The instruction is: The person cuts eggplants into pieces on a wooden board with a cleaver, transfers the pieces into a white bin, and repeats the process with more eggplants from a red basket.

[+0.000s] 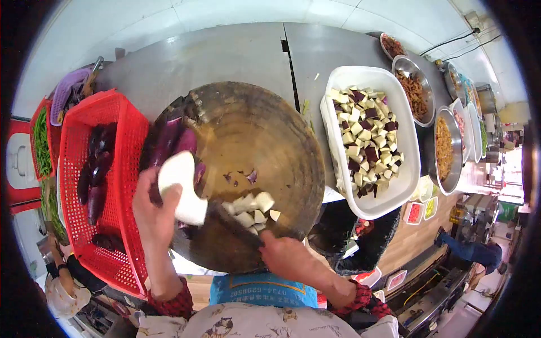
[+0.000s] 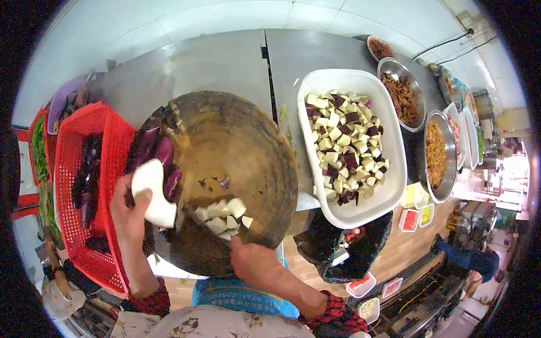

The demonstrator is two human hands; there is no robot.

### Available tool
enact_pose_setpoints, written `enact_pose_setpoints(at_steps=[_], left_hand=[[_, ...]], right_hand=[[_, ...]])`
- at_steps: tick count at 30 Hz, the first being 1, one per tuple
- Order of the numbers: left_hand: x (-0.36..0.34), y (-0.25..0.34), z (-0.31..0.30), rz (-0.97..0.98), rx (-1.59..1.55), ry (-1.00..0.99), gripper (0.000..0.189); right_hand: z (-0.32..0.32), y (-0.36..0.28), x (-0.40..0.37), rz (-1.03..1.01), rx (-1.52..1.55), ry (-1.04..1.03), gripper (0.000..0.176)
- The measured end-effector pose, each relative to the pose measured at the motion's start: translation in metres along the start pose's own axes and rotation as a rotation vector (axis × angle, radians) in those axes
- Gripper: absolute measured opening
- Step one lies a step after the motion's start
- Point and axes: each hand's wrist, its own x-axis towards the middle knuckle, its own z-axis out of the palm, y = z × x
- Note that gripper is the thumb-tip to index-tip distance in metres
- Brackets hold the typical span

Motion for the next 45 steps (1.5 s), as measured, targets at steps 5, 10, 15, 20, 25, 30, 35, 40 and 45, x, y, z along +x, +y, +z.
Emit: enact_pose_setpoints(at_steps=[5,10,15,20,25,30,35,40,45], left_hand=[[-0.046,-0.038,0.039,-0.220,-0.182,-0.282,0.036],[-0.072,-0.060,0.092,-0.184,-0.222,-0.088,0.042],[-0.079,-0.085,0.097,0.196,0.240,0.009,0.031],[-0.078,-0.088,0.098,0.216,0.215,-0.019,0.025],[-0.076,-0.088,0.101,0.246,0.130,-0.035,0.023],[-0.081,-0.086,0.088,0.173,0.195,-0.102,0.018],[-0.081,-0.089,0.075,0.357,0.124,-0.077,0.016],[-0.077,-0.104,0.081,0.651,0.016,-0.122,0.036],[-0.074,-0.098,0.079,0.556,-0.012,-0.143,0.034]], right_hand=[[-0.041,0.001,0.002,0.116,-0.062,0.181,0.024],[-0.037,-0.020,-0.014,0.128,-0.065,0.313,0.022],[-0.011,-0.046,-0.040,0.150,-0.131,0.253,0.022],[-0.005,-0.050,-0.030,0.234,-0.142,0.177,0.019],[0.000,-0.046,0.005,0.268,-0.135,0.124,0.018],[-0.007,-0.043,0.000,0.170,-0.143,0.225,0.018],[-0.010,-0.069,-0.027,0.142,-0.167,0.202,0.019],[-0.001,-0.068,-0.024,0.201,-0.164,0.091,0.016],[0.011,-0.065,0.001,0.215,-0.167,0.060,0.015]])
